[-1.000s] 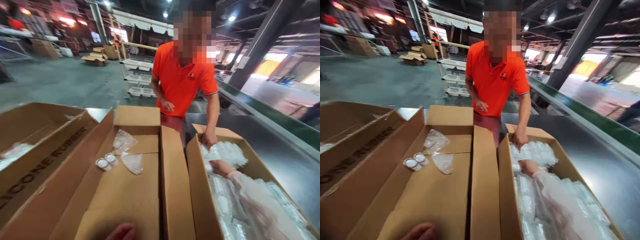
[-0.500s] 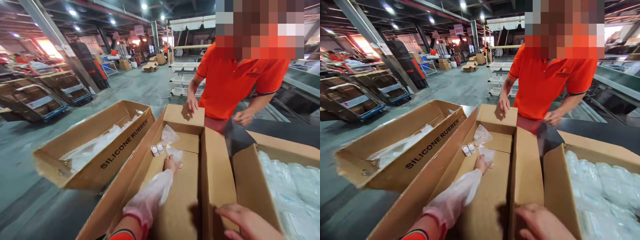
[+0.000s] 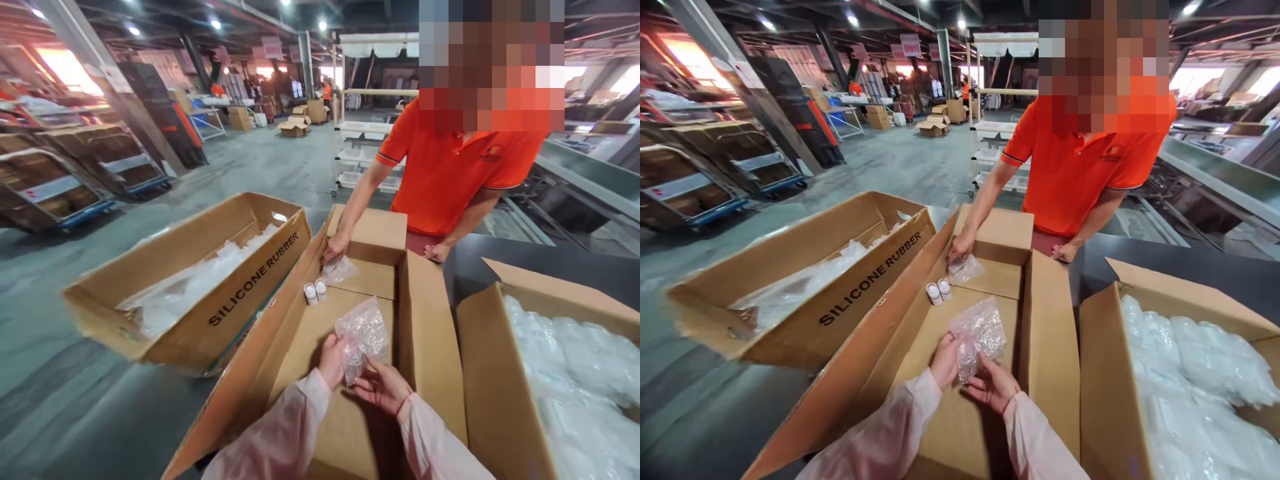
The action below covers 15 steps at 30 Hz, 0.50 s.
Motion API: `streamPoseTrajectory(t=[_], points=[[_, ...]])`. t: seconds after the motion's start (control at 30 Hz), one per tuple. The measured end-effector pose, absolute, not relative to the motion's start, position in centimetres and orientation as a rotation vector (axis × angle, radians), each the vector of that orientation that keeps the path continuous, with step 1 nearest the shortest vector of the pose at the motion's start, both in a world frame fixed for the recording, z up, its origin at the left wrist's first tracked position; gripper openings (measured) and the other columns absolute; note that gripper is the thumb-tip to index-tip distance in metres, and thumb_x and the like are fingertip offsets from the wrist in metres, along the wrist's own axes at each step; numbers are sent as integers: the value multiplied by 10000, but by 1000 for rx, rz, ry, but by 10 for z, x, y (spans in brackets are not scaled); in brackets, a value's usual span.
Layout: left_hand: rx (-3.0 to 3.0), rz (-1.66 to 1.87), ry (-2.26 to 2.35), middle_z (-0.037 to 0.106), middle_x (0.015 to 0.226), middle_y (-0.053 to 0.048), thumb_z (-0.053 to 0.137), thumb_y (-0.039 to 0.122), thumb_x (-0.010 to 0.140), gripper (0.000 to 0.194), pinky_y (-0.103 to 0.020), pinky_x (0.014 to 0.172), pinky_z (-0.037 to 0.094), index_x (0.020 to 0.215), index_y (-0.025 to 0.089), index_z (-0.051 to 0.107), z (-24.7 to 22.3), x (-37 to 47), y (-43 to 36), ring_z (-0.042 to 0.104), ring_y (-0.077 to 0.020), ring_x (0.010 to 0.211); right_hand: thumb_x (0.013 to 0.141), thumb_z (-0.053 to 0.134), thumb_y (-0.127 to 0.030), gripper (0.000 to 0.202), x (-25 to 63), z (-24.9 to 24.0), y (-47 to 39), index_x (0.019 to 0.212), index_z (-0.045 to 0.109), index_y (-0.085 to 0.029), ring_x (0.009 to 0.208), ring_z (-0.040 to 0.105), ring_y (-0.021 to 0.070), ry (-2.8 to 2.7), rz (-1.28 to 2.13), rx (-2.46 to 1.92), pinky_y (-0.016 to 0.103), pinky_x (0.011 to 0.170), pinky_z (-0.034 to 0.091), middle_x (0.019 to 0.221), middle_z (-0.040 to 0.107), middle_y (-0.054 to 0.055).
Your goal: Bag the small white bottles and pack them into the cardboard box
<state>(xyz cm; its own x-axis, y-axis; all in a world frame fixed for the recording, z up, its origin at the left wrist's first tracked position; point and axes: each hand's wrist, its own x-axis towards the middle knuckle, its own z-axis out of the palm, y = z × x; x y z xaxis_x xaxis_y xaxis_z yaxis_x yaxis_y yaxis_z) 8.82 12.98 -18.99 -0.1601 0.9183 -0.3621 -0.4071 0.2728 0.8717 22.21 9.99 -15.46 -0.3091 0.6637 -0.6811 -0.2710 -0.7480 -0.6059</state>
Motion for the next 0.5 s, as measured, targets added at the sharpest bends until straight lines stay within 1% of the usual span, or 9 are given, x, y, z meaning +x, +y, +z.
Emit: streamPoseTrajectory(t=[0.07, 0.13, 0.23, 0.3, 0.33, 0.4, 0.43, 0.47, 0.5], points=[[517, 1253, 1163, 661, 834, -100, 606, 533, 715, 407, -341, 787, 506, 831, 147, 550, -187, 90, 121, 648, -221, 814, 654, 780, -418, 344, 218, -158, 89, 779, 571, -175, 737, 677, 152, -129, 2222, -1210, 329, 798, 539, 767, 647, 19], [531, 1176, 1150, 659, 808, -117, 559, 507, 752, 381, -369, 804, 514, 804, 130, 567, -188, 91, 118, 654, -233, 812, 572, 841, -329, 339, 219, -160, 79, 738, 593, -167, 752, 681, 156, 15, 2211, -1130, 315, 805, 540, 768, 673, 17], [648, 1040, 1224, 659, 805, -156, 489, 455, 799, 383, -428, 785, 524, 838, 91, 602, -191, 86, 123, 659, -265, 806, 418, 894, -262, 415, 228, -159, 70, 736, 644, -173, 718, 667, 141, -17, 1926, -1173, 264, 724, 547, 784, 702, -1], [779, 1012, 1339, 657, 944, -185, 474, 391, 820, 378, -461, 839, 499, 977, 76, 610, -190, 74, 134, 634, -307, 939, 378, 892, -344, 472, 244, -151, 67, 765, 678, -177, 725, 653, 145, -190, 1627, -1306, 235, 665, 538, 804, 712, 2], [862, 1017, 1405, 627, 1085, -192, 491, 340, 815, 382, -468, 918, 457, 1082, 84, 588, -188, 67, 143, 577, -324, 1074, 386, 877, -405, 492, 253, -145, 66, 780, 694, -174, 741, 648, 159, -325, 1480, -1408, 231, 646, 532, 813, 716, 14], [1089, 1034, 1532, 448, 1383, -159, 518, 207, 789, 488, -439, 1096, 278, 1269, 125, 494, -181, 50, 168, 321, -308, 1341, 435, 826, -509, 491, 273, -129, 63, 764, 714, -162, 725, 636, 185, -679, 1206, -1627, 233, 612, 516, 771, 714, 37], [1222, 1028, 1581, 333, 1477, -126, 511, 146, 776, 549, -410, 1148, 166, 1322, 138, 451, -177, 43, 184, 171, -273, 1408, 469, 791, -553, 466, 281, -121, 61, 703, 710, -159, 672, 621, 188, -878, 1085, -1714, 235, 580, 500, 701, 700, 41], [1371, 994, 1622, 262, 1518, -110, 480, 103, 779, 564, -400, 1167, 81, 1341, 131, 437, -172, 38, 202, 77, -244, 1430, 514, 742, -600, 453, 286, -113, 59, 614, 685, -162, 601, 594, 180, -1083, 986, -1770, 237, 539, 474, 611, 666, 39], [1508, 943, 1654, 243, 1527, -110, 441, 79, 792, 549, -403, 1170, 31, 1340, 116, 444, -168, 34, 219, 39, -224, 1436, 577, 672, -644, 475, 289, -107, 57, 537, 644, -171, 539, 561, 169, -1280, 918, -1790, 241, 509, 446, 534, 622, 35]])
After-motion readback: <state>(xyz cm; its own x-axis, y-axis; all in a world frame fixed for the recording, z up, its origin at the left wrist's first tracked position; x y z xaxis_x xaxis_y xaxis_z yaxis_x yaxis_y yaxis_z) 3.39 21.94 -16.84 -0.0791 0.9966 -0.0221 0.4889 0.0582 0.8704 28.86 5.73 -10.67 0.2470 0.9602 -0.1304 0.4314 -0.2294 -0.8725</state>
